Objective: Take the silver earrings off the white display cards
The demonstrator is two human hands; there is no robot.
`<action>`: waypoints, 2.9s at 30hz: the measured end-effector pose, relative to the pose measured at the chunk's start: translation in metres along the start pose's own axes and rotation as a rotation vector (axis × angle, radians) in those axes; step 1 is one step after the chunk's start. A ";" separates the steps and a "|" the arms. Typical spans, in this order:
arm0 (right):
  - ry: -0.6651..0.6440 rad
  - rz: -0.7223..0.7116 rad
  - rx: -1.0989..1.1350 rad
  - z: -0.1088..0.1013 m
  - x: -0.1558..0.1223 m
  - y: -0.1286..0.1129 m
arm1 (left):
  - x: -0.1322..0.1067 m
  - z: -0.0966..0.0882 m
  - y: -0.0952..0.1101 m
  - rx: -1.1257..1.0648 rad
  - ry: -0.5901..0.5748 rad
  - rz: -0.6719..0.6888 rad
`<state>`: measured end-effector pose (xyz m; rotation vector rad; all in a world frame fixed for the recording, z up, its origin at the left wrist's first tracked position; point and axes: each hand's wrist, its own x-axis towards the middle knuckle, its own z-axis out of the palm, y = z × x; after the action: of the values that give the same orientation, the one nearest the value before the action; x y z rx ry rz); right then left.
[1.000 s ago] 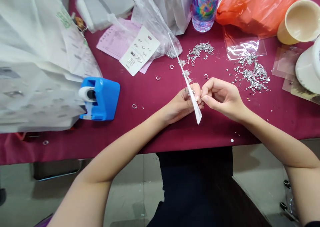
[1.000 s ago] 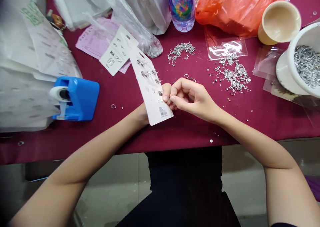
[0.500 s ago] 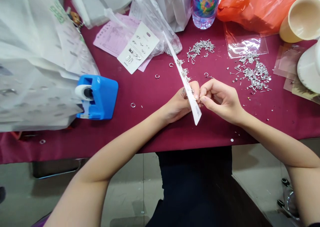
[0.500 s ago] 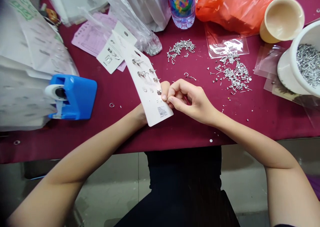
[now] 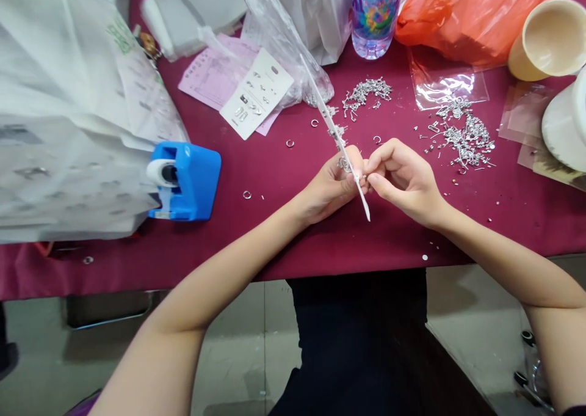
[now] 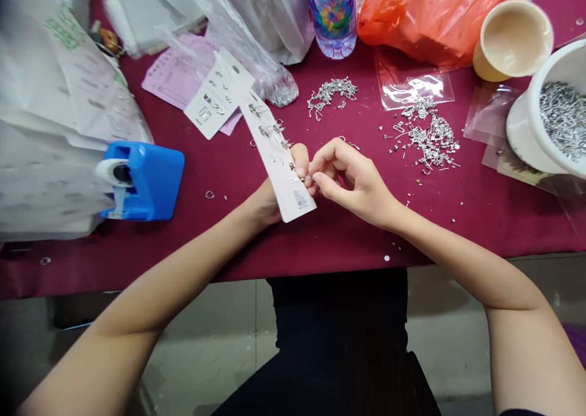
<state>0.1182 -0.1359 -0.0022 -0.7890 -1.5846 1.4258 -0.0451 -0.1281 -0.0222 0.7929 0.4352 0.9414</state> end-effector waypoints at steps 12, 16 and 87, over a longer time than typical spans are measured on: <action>0.029 -0.173 -0.195 0.003 -0.004 -0.001 | -0.001 -0.009 -0.005 0.014 -0.069 -0.061; 0.051 -0.277 -0.272 0.004 -0.004 -0.004 | 0.000 -0.006 -0.004 0.055 -0.095 -0.043; 0.606 -0.303 -0.413 -0.166 0.028 0.006 | 0.120 -0.048 0.016 1.928 0.205 0.379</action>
<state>0.2535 -0.0353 -0.0032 -1.0442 -1.4401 0.5633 -0.0208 -0.0011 -0.0408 2.5737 1.4564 0.7169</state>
